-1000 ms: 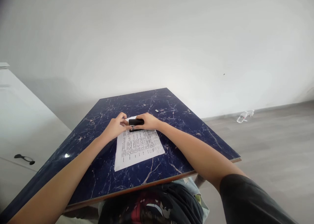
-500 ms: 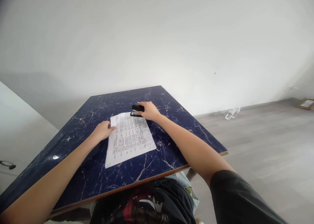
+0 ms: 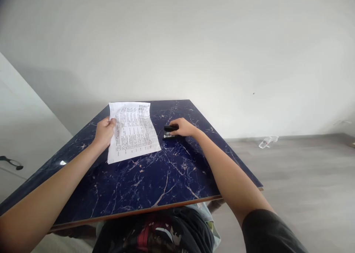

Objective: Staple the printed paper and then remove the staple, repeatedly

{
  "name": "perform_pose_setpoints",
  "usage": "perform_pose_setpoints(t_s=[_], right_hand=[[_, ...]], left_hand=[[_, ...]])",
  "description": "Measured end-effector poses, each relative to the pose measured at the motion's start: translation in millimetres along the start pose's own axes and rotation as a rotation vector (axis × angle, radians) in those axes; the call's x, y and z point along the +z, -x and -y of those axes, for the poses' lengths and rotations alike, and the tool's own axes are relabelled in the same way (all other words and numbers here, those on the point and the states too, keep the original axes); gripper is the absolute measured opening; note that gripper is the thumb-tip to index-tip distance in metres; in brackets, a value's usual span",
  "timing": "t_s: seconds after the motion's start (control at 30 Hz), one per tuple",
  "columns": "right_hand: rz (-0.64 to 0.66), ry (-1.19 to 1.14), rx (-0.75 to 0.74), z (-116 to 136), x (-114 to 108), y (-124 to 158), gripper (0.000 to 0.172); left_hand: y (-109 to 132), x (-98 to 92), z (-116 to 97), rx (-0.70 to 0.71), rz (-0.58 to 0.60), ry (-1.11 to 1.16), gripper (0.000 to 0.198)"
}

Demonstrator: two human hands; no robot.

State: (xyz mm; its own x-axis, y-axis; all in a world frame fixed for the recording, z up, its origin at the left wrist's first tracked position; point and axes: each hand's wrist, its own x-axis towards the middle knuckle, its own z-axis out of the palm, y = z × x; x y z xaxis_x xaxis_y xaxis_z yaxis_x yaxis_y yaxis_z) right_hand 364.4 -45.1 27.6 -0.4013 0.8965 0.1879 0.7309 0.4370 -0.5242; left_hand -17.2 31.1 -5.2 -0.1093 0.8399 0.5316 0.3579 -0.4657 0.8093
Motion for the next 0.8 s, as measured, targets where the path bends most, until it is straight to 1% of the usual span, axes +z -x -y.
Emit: perform_pose_setpoints(t_s=[0.07,0.17,0.23,0.33,0.43,0.5,0.57,0.63,0.67,0.73,0.77,0.8], right_hand=[[0.056,-0.026,-0.05,4.0,2.2,1.0,0.026],[0.126,-0.056,-0.113,13.3,5.2,1.0,0.029],[0.172,-0.08,-0.142,19.1,6.8,0.5,0.03],[0.202,-0.109,-0.164,24.9,9.3,-0.2,0.029],[0.234,-0.119,-0.192,28.6,12.5,-1.1,0.03],[0.259,-0.117,-0.211,31.6,15.0,-1.9,0.03],[0.265,-0.116,-0.216,35.6,17.1,-2.7,0.031],[0.262,-0.122,-0.214,40.2,18.6,-3.1,0.03],[0.261,-0.125,-0.216,42.4,19.0,-3.1,0.03],[0.265,-0.132,-0.225,46.2,19.0,-2.8,0.029],[0.271,-0.137,-0.23,47.6,18.9,-2.6,0.029],[0.279,-0.144,-0.232,48.8,18.7,-2.4,0.029]], left_hand=[[-0.7,-1.8,-4.0,-0.021,-0.036,0.055,0.03],[-0.8,-1.9,-9.1,-0.013,-0.069,0.116,0.032],[-1.8,-2.9,-9.4,-0.008,-0.077,0.085,0.032],[-5.9,-9.2,-3.4,-0.085,-0.066,-0.113,0.025],[-11.4,-19.0,7.0,-0.225,0.009,-0.358,0.009],[-13.6,-23.9,12.6,-0.282,0.072,-0.469,0.009],[-13.3,-25.2,14.4,-0.295,0.111,-0.554,0.012],[-10.5,-23.2,11.3,-0.277,0.12,-0.613,0.008],[-8.4,-21.4,7.8,-0.255,0.103,-0.638,0.008],[-3.0,-17.3,-2.9,-0.154,0.048,-0.669,0.021],[0.4,-15.0,-9.8,-0.081,0.041,-0.667,0.029],[4.5,-12.3,-17.6,0.008,0.071,-0.639,0.034]])
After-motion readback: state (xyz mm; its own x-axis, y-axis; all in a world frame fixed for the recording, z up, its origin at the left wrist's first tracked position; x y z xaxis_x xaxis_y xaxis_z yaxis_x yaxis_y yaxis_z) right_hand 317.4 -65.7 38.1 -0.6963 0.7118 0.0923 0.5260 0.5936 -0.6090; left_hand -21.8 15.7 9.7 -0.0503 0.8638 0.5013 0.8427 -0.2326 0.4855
